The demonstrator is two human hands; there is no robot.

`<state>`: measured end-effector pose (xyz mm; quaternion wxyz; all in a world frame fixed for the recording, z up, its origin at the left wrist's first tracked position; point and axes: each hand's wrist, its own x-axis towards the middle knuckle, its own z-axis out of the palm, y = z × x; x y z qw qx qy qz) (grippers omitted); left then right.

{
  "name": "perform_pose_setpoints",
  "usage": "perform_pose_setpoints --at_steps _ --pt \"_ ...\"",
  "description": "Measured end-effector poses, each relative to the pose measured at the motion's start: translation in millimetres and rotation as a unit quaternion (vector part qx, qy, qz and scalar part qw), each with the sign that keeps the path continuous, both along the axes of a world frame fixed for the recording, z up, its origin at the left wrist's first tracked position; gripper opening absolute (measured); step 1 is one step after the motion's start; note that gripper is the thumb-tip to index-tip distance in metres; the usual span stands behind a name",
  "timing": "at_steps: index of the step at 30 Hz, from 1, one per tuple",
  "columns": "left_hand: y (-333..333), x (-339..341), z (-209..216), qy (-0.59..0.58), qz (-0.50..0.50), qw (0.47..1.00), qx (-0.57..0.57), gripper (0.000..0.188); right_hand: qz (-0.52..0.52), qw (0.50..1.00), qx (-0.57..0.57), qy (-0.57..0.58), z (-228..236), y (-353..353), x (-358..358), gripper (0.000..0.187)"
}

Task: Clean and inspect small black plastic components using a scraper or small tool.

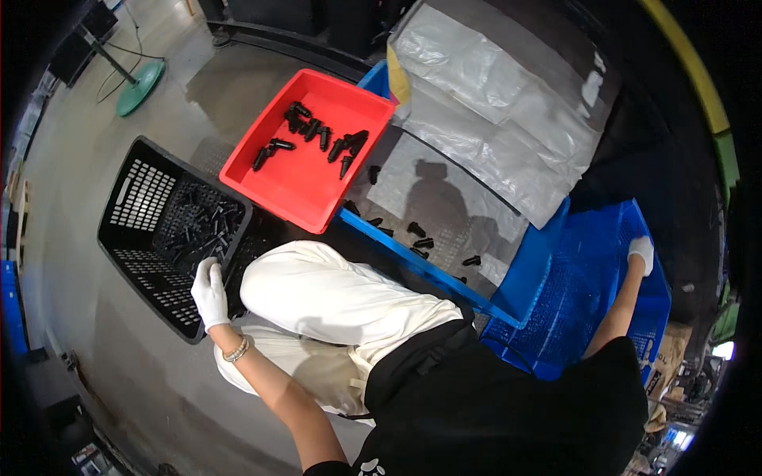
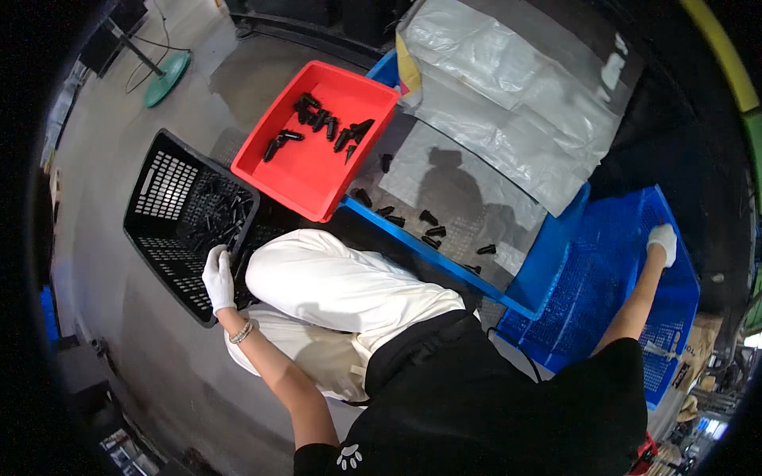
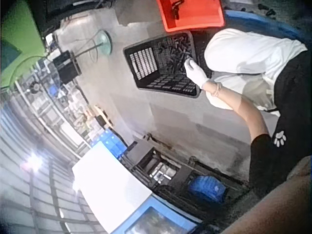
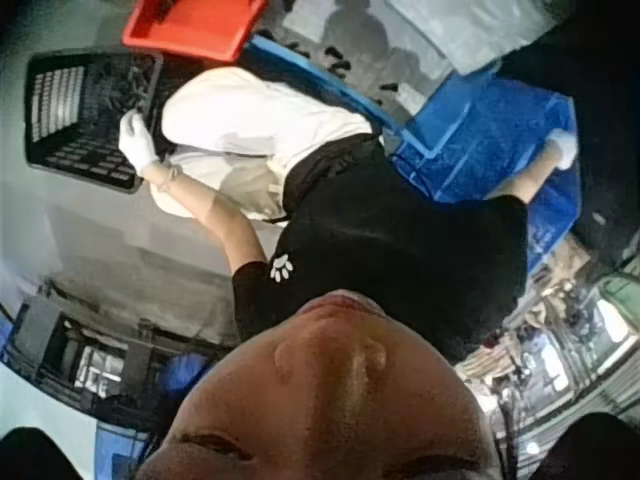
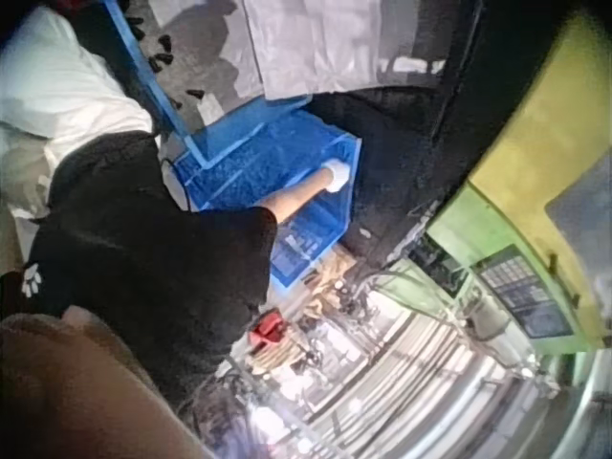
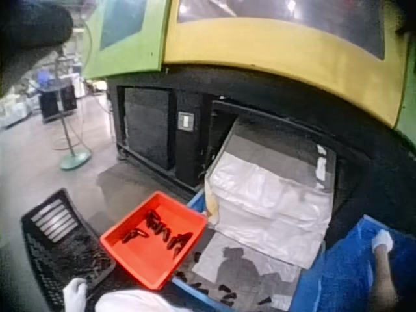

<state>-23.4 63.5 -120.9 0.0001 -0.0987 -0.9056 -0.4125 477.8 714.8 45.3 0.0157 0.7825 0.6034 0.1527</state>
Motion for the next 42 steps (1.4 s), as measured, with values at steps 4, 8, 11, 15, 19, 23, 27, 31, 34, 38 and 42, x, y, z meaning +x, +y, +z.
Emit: perform_pose_setpoints --at_steps 4,8,11,15,19,23,27,31,34,38,42 --pt "5.5 0.6 -3.0 0.018 0.014 1.0 -0.002 0.019 0.382 0.924 0.007 0.033 -75.1 -30.8 -144.4 0.028" --pt "4.0 2.0 -5.4 0.022 0.053 0.998 0.031 0.018 0.566 0.733 -0.279 0.252 -250.9 -89.6 -268.1 0.032" --pt "2.8 11.3 3.5 0.027 0.07 0.997 -0.005 0.018 0.494 0.714 -0.471 0.157 -355.1 -135.6 -307.5 0.05" --pt "-24.2 15.0 -0.2 0.038 0.11 0.993 -0.022 0.018 0.507 0.711 -0.454 0.174 -410.1 -208.6 -346.2 0.065" --pt "-21.3 20.3 1.0 0.02 0.124 0.992 -0.028 0.017 0.58 0.632 -0.514 0.003 -458.0 -219.5 -375.7 0.062" --pt "-7.7 21.0 -0.6 0.018 0.1 0.994 -0.042 0.016 0.517 0.615 -0.584 0.113 -479.2 -206.4 -352.5 0.066" --pt "19.1 17.1 0.6 0.006 0.071 0.997 -0.015 0.017 0.428 0.622 -0.645 0.119 -500.5 -170.9 -314.6 0.066" --pt "-10.0 28.2 9.0 0.025 0.09 0.996 0.005 0.016 0.375 0.593 -0.691 0.172 -413.6 -213.4 -328.1 0.052" --pt "3.1 29.1 17.3 0.002 0.122 0.979 0.166 0.016 0.298 0.558 -0.724 0.275 -354.4 -205.0 -316.1 0.047" --pt "21.6 54.6 56.7 -0.002 0.14 0.944 0.299 0.019 0.285 0.512 -0.638 0.499 -324.0 -199.1 -314.3 0.031" --pt "43.2 91.8 63.4 -0.038 0.151 0.885 0.438 0.026 0.361 0.377 -0.644 0.559 -198.8 -263.6 -361.1 0.024"
